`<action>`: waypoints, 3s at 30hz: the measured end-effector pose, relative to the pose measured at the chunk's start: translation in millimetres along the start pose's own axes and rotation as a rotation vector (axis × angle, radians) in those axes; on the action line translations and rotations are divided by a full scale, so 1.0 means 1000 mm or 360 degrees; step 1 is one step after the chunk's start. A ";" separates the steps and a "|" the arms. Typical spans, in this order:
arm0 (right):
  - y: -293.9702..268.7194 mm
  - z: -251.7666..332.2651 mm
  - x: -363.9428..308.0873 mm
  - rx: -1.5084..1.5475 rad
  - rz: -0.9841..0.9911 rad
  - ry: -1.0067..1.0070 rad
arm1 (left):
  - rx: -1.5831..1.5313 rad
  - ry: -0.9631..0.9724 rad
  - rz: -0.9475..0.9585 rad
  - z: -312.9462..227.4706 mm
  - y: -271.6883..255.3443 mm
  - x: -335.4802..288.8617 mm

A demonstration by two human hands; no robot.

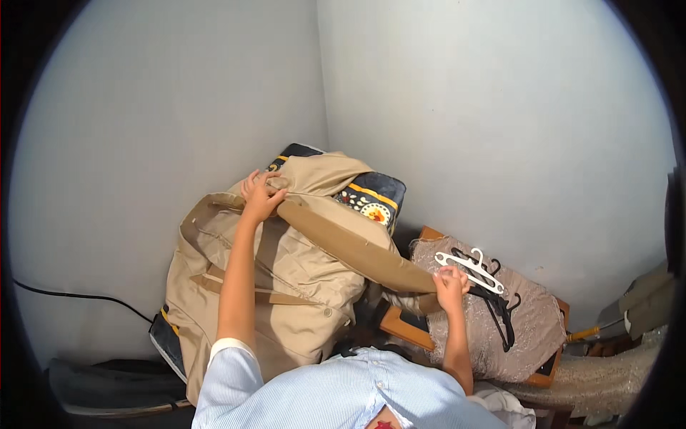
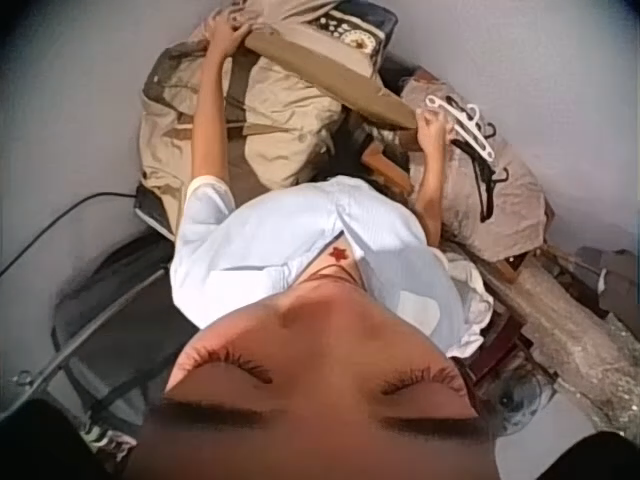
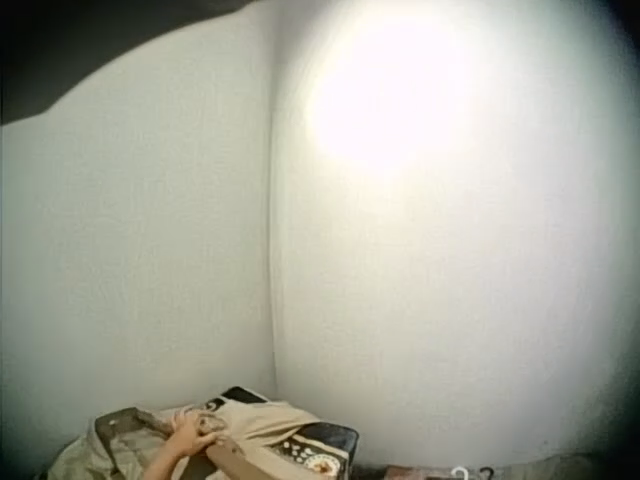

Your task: Organizing and preparing jackets for hanging by smoothing them out and attaching hangers.

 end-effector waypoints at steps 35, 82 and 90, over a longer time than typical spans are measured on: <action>0.105 0.101 -0.159 0.0078 0.0492 -0.0895 | 0.0193 -0.0397 0.0421 -0.009 -0.074 -0.212; -0.101 -0.146 -0.187 0.0145 0.0422 -0.0196 | 0.0380 -0.0704 0.0293 -0.346 0.110 -0.312; -0.102 -0.152 -0.163 0.0107 0.0473 -0.0049 | 0.0087 -0.0052 0.0670 -0.374 0.189 -0.254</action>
Point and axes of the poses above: each hand's wrist, its own x-axis towards the middle knuckle, its own y-axis out of the palm, z = x × y, the point moved 1 cm from there along x, towards the middle knuckle, and after that the axes turned 2 degrees about y, right-handed, at the moved point
